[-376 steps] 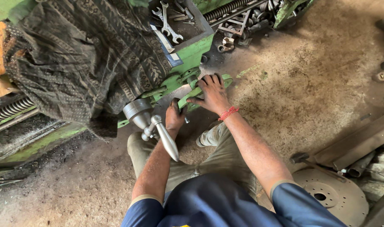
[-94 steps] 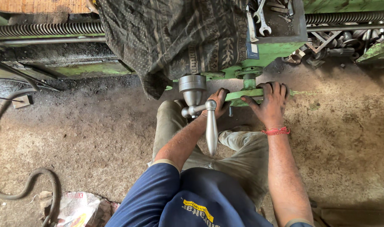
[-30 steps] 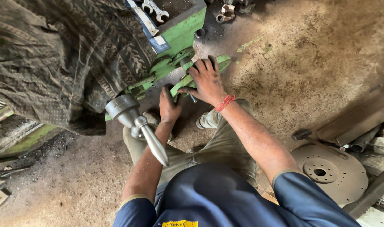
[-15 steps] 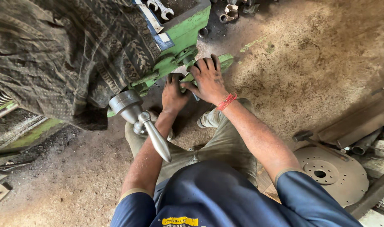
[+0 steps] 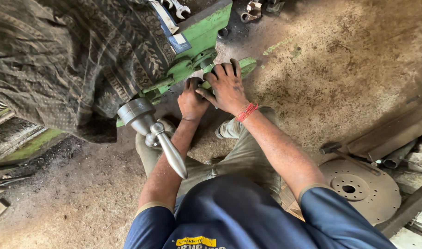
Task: The person operates a green metalworking machine, likely a lathe, by turning a handwheel and adjusting a lever with both hands. The person repeatedly moves the lever and handwheel to control the machine's operation while seated in a workshop environment.
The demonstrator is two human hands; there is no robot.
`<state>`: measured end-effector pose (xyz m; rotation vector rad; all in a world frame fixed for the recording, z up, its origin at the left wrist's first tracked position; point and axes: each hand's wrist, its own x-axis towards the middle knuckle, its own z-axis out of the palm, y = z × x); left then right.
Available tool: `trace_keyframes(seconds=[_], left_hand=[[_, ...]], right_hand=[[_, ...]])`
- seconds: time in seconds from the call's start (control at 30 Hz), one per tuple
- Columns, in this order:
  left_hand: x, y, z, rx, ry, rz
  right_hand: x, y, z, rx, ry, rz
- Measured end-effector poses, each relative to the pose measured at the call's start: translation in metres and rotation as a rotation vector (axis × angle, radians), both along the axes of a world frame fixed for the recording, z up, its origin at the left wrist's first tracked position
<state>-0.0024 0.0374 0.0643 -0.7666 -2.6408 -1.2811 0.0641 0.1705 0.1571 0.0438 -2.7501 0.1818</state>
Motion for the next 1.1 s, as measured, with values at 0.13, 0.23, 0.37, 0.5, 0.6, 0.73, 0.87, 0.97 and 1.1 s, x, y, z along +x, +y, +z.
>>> trace_keyframes(seconds=[0.13, 0.23, 0.37, 0.5, 0.6, 0.73, 0.87, 0.97, 1.1], left_hand=[[-0.003, -0.001, -0.007, 0.009, 0.058, -0.010], [-0.006, -0.002, -0.010, -0.002, 0.106, -0.010], [-0.005, -0.001, -0.015, 0.009, 0.135, -0.014], [-0.006, -0.001, -0.019, 0.034, 0.130, -0.013], [-0.006, -0.001, -0.022, 0.047, 0.130, -0.010], [-0.006, -0.001, -0.022, 0.027, 0.116, -0.002], [-0.006, -0.002, -0.021, 0.044, 0.117, 0.002], [-0.005, -0.002, -0.021, 0.045, 0.109, 0.009], [-0.005, -0.002, -0.021, 0.045, 0.109, 0.016]], right_hand=[[-0.002, 0.006, -0.002, -0.043, -0.097, -0.021], [-0.009, 0.028, 0.000, -0.118, -0.190, 0.052], [-0.019, 0.061, 0.004, -0.099, -0.266, 0.054], [-0.015, 0.066, -0.001, -0.103, -0.292, 0.022], [-0.015, 0.063, -0.007, -0.122, -0.280, 0.009], [-0.015, 0.061, -0.009, -0.152, -0.255, 0.014], [-0.015, 0.058, -0.008, -0.117, -0.292, -0.036], [-0.015, 0.057, -0.009, -0.110, -0.261, -0.026], [-0.015, 0.056, -0.011, -0.102, -0.255, -0.025]])
